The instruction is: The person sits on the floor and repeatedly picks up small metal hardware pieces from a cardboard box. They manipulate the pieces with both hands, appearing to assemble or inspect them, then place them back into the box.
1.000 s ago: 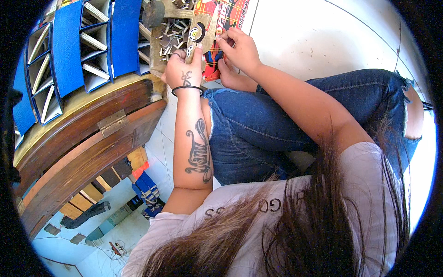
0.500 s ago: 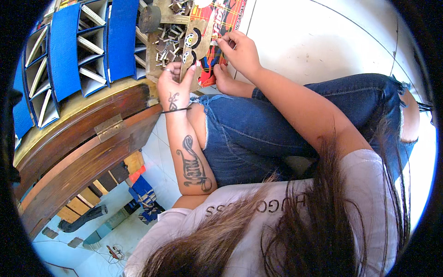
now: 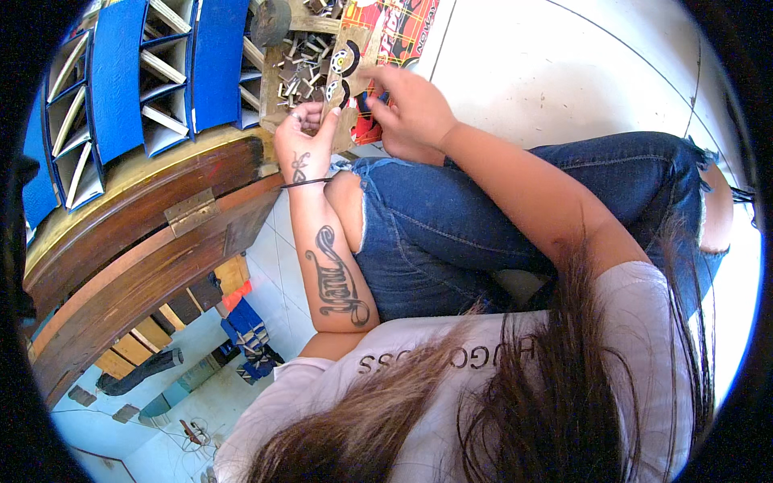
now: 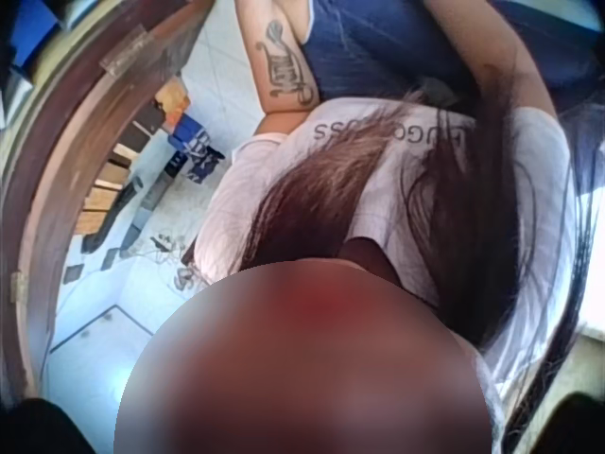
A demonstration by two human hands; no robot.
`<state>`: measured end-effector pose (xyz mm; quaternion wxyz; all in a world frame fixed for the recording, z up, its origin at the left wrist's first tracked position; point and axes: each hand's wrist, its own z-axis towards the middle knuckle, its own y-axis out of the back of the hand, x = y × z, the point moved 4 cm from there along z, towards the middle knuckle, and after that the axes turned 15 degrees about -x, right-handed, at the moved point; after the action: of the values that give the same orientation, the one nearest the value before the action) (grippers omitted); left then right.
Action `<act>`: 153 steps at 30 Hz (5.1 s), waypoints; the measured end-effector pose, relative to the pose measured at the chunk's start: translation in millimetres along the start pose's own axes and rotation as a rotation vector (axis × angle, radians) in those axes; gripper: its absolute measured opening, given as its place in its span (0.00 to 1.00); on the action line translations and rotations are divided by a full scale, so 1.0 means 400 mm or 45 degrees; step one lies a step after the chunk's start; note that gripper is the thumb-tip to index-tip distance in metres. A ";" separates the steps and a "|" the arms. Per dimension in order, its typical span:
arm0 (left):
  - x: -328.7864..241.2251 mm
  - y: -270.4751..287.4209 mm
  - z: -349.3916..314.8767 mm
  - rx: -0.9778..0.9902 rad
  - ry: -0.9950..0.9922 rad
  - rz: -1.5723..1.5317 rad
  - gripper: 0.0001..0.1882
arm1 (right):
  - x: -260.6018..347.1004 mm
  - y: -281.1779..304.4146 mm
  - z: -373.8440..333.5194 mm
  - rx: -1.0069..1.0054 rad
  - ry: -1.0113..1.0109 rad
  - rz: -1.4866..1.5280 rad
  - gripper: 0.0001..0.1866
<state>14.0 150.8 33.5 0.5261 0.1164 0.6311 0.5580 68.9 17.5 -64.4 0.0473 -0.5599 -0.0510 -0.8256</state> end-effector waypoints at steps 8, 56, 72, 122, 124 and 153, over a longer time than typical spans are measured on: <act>0.014 -0.039 0.019 -0.090 -0.057 0.059 0.12 | 0.032 -0.025 -0.042 0.300 0.245 -0.248 0.35; -0.017 -0.039 0.009 -0.025 -0.138 0.004 0.11 | 0.006 0.006 -0.014 0.108 0.005 -0.203 0.35; 0.002 -0.047 0.026 -0.041 -0.072 0.010 0.11 | 0.003 -0.009 -0.008 0.158 -0.032 -0.273 0.35; -0.006 -0.046 0.025 -0.106 -0.152 -0.003 0.12 | 0.122 -0.031 0.017 0.220 -0.600 0.195 0.29; -0.011 -0.043 0.025 -0.134 -0.211 -0.052 0.13 | 0.106 -0.025 0.012 0.156 -0.605 0.115 0.30; 0.001 -0.051 0.030 -0.078 -0.116 0.016 0.10 | 0.043 -0.038 -0.010 0.263 -0.377 0.071 0.44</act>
<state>32.4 151.1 18.4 0.5543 0.1294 0.5883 0.5744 56.8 31.7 -50.6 0.1196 -0.6687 -0.1263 -0.7229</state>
